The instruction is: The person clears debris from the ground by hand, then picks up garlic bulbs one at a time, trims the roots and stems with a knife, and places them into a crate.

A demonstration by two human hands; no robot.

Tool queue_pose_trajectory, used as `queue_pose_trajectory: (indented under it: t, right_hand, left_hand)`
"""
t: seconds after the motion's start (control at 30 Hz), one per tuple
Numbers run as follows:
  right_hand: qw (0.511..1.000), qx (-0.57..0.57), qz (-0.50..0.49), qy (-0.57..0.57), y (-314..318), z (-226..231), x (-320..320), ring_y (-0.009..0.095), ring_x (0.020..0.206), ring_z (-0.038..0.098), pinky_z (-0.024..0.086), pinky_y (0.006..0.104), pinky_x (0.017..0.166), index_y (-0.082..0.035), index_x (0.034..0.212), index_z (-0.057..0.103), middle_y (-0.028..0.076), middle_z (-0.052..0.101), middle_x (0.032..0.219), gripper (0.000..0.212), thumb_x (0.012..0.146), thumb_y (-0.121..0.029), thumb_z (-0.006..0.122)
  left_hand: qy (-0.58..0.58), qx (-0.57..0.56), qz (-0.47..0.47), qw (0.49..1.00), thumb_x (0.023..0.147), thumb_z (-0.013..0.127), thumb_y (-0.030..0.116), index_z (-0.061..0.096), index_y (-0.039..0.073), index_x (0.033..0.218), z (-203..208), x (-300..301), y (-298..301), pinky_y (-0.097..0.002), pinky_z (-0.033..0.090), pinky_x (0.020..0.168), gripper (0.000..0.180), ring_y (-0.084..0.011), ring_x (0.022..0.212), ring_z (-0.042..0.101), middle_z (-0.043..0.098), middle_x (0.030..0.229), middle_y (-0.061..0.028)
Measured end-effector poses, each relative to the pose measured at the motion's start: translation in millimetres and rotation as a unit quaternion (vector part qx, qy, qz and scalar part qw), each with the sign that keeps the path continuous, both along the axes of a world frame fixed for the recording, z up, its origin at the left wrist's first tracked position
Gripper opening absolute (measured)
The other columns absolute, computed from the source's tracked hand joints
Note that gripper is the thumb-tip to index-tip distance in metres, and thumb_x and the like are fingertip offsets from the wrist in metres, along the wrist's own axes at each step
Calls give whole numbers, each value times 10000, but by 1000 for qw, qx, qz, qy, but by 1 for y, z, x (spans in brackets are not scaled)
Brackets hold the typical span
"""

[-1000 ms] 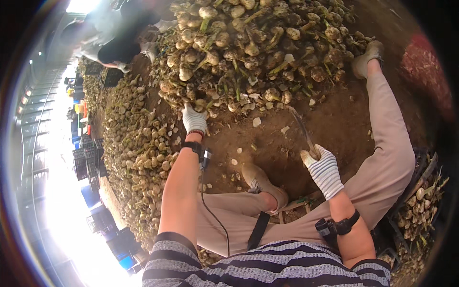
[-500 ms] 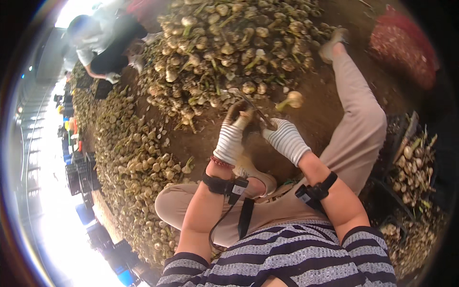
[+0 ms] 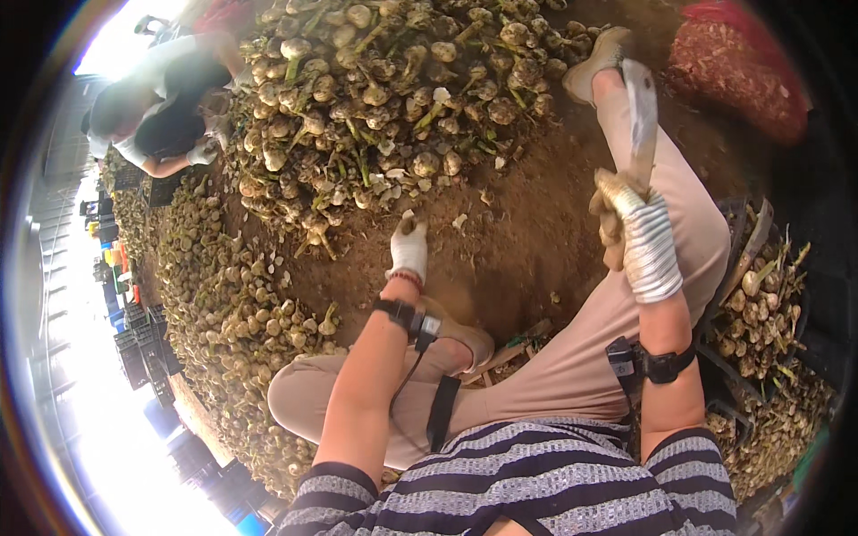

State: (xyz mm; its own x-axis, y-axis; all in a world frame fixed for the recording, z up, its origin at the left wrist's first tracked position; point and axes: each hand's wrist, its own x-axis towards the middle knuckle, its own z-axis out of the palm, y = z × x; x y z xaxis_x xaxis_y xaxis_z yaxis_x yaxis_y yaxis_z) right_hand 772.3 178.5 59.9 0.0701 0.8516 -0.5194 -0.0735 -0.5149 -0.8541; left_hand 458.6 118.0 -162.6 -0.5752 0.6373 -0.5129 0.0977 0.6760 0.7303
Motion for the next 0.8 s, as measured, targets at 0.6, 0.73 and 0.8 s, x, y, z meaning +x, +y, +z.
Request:
queue_pose_trajectory:
  t: [0.6,0.73,0.8]
  right_hand:
    - [992,-34,105,-64,-4,-20,-21,47,355,400,286,218,351,-106,624,554,-42,466,460,311,823,-300,694]
    - [983,32,157,-94,-19,-17,-45,31,414,406,303,214,395,-107,675,566,-48,482,510,270,837,-287,686]
    - [970,105,196,-99,-25,-26,-51,29,485,386,321,216,445,-97,703,552,-62,483,562,246,851,-248,678]
  left_hand:
    - [-388,367,63,843,826,636,25,506,116,1215,180,38,25,-322,510,815,419,-162,944,579,589,1063,-25]
    - [-387,378,-27,841,716,758,22,433,98,1276,216,18,-17,-342,531,864,652,-226,1058,580,517,1231,-95]
    - [-424,358,16,832,742,759,132,438,89,1259,213,13,-26,-330,495,897,610,-188,1084,544,556,1190,-62]
